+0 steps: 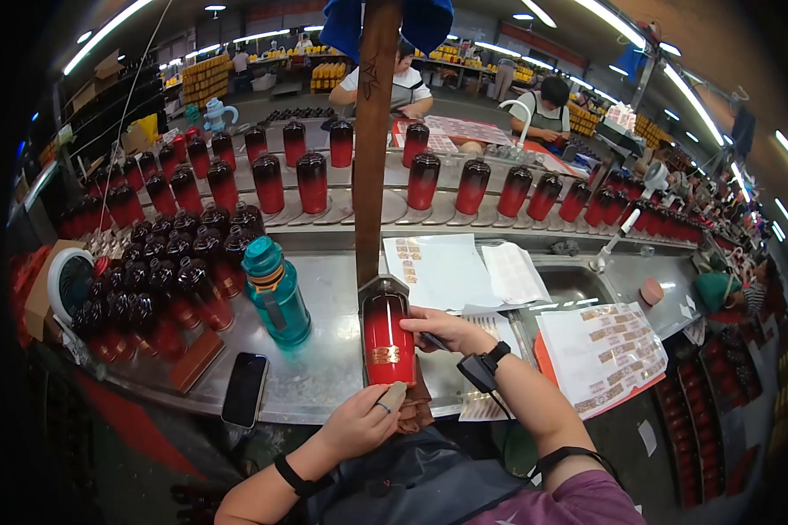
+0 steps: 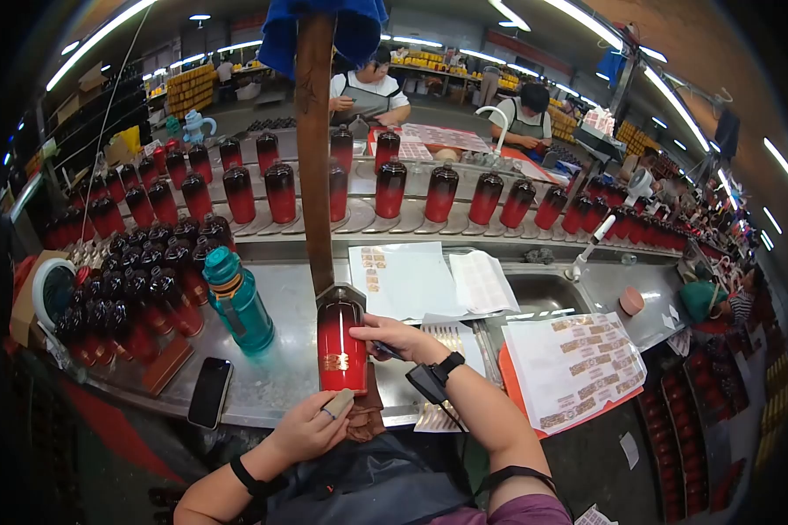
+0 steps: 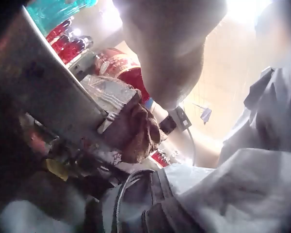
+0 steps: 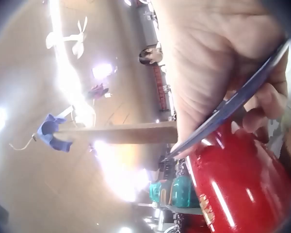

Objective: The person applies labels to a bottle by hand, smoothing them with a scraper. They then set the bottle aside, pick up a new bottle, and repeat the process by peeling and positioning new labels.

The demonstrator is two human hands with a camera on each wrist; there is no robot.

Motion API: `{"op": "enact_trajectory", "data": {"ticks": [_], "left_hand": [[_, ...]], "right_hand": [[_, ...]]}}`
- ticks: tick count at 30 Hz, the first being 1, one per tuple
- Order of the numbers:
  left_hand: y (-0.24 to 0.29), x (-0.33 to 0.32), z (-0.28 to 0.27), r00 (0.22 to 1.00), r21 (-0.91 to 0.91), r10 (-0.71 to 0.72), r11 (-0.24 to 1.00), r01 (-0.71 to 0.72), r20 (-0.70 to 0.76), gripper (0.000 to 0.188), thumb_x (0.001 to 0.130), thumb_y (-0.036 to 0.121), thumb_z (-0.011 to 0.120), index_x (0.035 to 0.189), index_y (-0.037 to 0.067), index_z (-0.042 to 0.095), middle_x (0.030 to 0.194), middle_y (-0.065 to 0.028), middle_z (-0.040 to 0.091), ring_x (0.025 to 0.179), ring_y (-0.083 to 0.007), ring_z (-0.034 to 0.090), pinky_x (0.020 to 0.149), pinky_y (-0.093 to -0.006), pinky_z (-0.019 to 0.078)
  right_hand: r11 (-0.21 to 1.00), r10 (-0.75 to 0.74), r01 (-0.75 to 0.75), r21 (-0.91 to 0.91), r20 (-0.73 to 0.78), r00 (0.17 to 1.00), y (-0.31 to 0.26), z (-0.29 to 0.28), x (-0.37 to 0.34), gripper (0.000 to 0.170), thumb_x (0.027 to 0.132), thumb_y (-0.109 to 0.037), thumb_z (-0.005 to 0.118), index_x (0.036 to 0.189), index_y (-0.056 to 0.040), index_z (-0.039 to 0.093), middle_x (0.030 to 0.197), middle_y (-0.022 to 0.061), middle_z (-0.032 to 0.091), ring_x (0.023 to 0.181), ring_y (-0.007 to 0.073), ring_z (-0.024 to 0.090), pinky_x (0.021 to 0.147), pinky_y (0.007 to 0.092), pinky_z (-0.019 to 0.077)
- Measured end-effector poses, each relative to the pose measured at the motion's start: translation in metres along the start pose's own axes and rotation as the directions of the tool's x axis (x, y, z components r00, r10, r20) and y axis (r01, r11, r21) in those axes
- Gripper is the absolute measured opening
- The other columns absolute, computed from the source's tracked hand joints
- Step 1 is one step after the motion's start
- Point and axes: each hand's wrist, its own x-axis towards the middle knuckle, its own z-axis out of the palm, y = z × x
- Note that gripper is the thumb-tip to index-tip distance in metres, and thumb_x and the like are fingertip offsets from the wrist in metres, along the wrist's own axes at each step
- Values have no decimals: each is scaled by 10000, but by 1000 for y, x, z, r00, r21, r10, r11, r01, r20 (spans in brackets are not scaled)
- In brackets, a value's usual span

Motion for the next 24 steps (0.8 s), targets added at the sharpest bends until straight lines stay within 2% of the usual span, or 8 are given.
{"op": "enact_trajectory", "data": {"ticks": [5,8,13,16,19,21,23,24], "left_hand": [[-6,2,-1,1000,-70,-4,998,3,-16,363,768,124,683,1091,-41,672,1187,-127,620,1129,-295,585,951,-393,523],[-6,8,-2,999,-65,1,998,2,47,377,763,126,696,1098,-44,669,1187,-120,621,1138,-291,584,952,-384,527],[-9,1,-4,1000,-85,7,996,-5,14,391,768,129,726,1141,16,689,1159,-79,650,1107,-280,612,889,-373,542],[-8,-11,-7,1000,-85,-5,996,7,18,401,771,122,710,1140,-30,667,1156,-124,640,1136,-302,598,975,-381,523],[-10,-9,-8,1000,-71,-11,997,12,19,393,777,129,715,1143,-7,677,1151,-103,647,1117,-285,608,942,-372,533],[-13,-5,-7,1000,-68,-3,998,4,10,386,778,138,722,1143,16,689,1149,-85,653,1094,-272,618,908,-367,543],[-14,0,-5,999,-71,19,997,-16,36,387,779,143,722,1143,15,686,1157,-88,649,1065,-268,629,906,-363,542],[-14,3,-6,999,-74,24,997,-21,37,387,779,143,722,1143,15,686,1157,-88,649,1065,-268,629,906,-363,542]], "right_hand": [[992,-76,66,-105,-93,993,-24,33,-5,631,854,-473,738,1224,13,581,869,76,675,756,134,647,656,268,519],[668,-169,-125,-734,-312,935,-45,50,-10,778,841,-569,705,1218,103,598,1145,179,672,1002,251,660,894,342,520],[926,-111,26,-378,-206,972,-24,12,-5,722,862,-560,691,1219,60,592,911,103,687,797,193,654,708,310,535],[1000,0,-1,-19,-44,999,-13,14,-3,408,896,-434,705,1096,-96,598,684,-69,532,539,22,455,462,179,315],[997,-4,-2,-77,-78,997,-12,12,3,416,889,-408,712,1129,-88,600,699,-63,531,527,12,436,457,173,292],[993,-53,39,-113,-131,990,-18,24,5,531,861,-464,722,1150,-32,618,788,21,631,619,88,574,534,232,441],[744,-307,48,-667,-278,910,-16,29,8,716,824,-560,721,1187,49,620,946,156,697,834,221,676,750,332,536],[746,-309,47,-664,-283,908,-16,28,6,716,824,-560,721,1187,49,620,946,156,697,834,221,676,750,332,536]]}}
